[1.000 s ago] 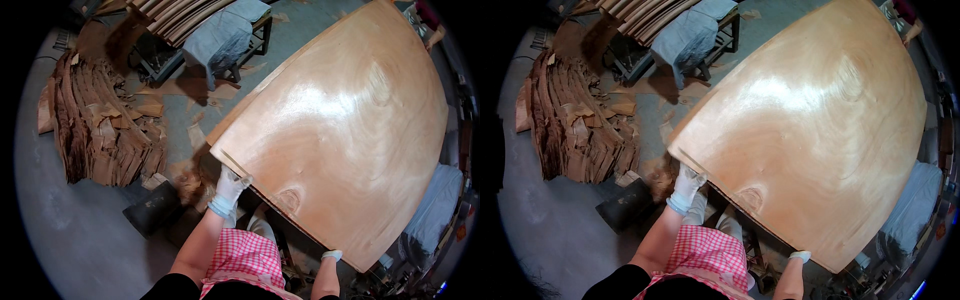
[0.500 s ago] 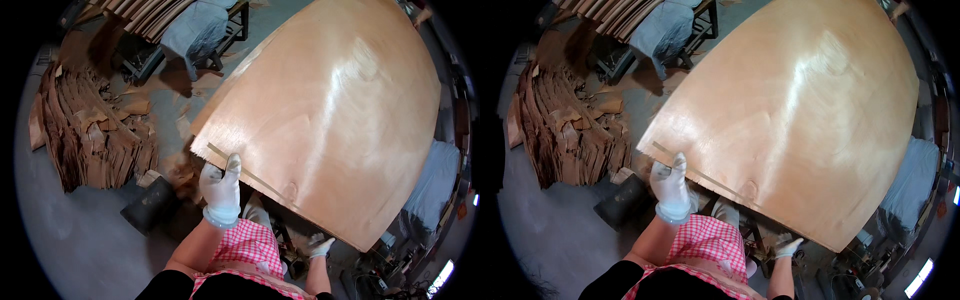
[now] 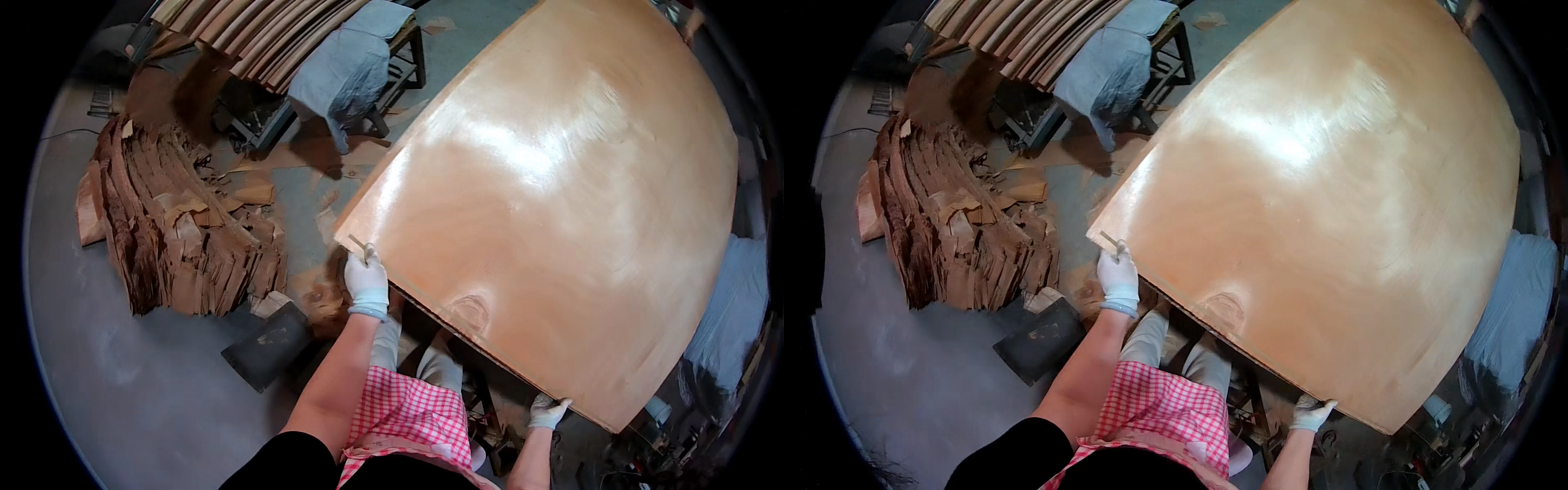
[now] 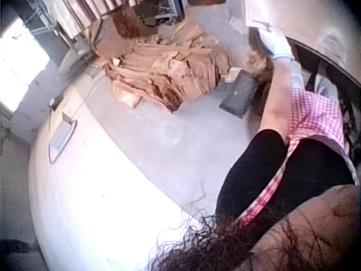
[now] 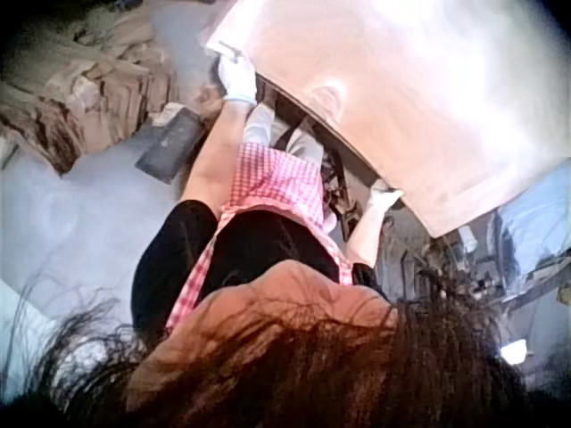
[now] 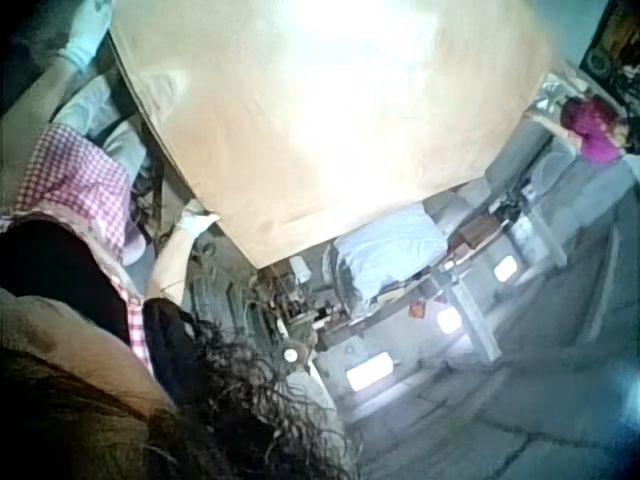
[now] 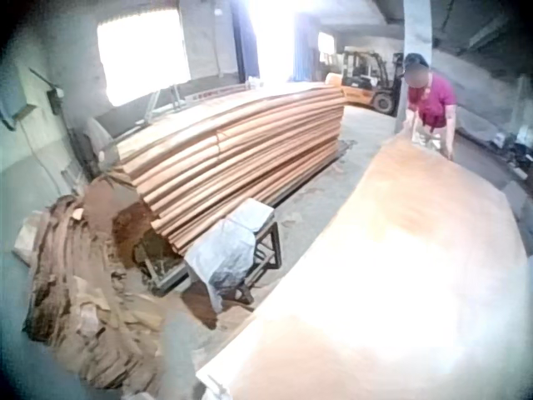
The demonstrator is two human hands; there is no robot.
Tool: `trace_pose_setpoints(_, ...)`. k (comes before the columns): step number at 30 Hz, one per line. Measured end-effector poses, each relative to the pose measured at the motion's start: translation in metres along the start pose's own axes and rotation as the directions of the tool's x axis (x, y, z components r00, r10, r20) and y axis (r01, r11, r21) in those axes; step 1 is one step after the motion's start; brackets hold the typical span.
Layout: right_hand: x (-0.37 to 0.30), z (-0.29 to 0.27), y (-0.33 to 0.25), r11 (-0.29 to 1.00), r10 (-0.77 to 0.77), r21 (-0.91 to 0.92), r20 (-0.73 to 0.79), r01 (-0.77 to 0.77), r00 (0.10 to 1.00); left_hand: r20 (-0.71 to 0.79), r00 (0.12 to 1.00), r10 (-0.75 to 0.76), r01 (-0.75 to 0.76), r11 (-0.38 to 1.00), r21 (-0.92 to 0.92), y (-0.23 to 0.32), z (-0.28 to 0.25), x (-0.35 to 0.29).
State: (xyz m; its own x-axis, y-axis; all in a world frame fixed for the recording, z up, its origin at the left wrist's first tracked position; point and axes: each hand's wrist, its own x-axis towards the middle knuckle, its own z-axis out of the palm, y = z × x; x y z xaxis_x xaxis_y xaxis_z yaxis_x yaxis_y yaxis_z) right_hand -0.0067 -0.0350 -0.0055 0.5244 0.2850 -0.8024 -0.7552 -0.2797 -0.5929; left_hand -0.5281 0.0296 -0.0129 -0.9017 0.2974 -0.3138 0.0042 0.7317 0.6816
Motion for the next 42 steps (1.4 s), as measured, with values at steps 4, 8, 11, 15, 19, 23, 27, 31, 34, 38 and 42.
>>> trace_pose_setpoints(4,0.040,-0.028,-0.005,0.965,-0.026,-0.259,0.001,0.026,1.000,-0.068,0.992,0.106,-0.096,0.987,0.126,-0.012,0.008,0.007)
trace_pose_setpoints(8,0.032,-0.022,-0.008,0.934,-0.047,-0.356,-0.055,0.025,0.997,-0.053,0.998,-0.029,0.032,0.997,0.063,0.008,0.004,0.004)
trace_pose_setpoints(11,0.038,-0.032,-0.013,0.925,-0.048,-0.378,0.001,0.045,0.999,-0.005,0.991,-0.131,0.131,0.991,-0.022,-0.007,0.014,0.021)
trace_pose_setpoints(15,0.030,-0.027,-0.008,0.945,-0.026,-0.326,-0.016,0.020,1.000,0.086,0.945,-0.315,0.321,0.945,-0.060,-0.008,0.008,0.039)
trace_pose_setpoints(19,0.037,-0.036,-0.003,0.946,0.037,-0.323,-0.007,-0.037,0.999,0.325,0.831,-0.451,0.516,0.843,-0.151,-0.003,-0.003,0.056)
trace_pose_setpoints(23,0.031,-0.023,0.006,0.962,0.014,-0.272,-0.053,-0.028,0.999,0.254,0.851,-0.460,0.518,0.818,-0.250,0.010,-0.007,0.048)
trace_pose_setpoints(27,0.025,-0.017,0.010,0.947,-0.028,-0.322,-0.062,0.006,0.998,-0.062,0.985,-0.162,0.163,0.987,0.013,-0.007,0.006,0.041)
trace_pose_setpoints(31,0.016,-0.009,0.012,0.947,-0.036,-0.321,-0.057,0.016,0.998,0.049,0.977,-0.206,0.204,0.978,0.038,0.011,-0.001,0.041)
trace_pose_setpoints(34,0.022,-0.013,0.010,0.954,-0.011,-0.301,-0.073,-0.011,0.997,0.101,0.971,-0.218,0.220,0.976,0.000,-0.049,0.010,0.074)
trace_pose_setpoints(38,0.019,-0.013,0.011,0.965,0.004,-0.260,-0.080,-0.024,0.997,0.257,0.858,-0.445,0.467,0.884,-0.032,0.006,0.002,0.070)
trace_pose_setpoints(42,0.023,-0.014,0.011,0.955,-0.015,-0.295,-0.053,-0.001,0.998,0.310,0.841,-0.443,0.450,0.892,0.052,-0.033,0.010,0.092)
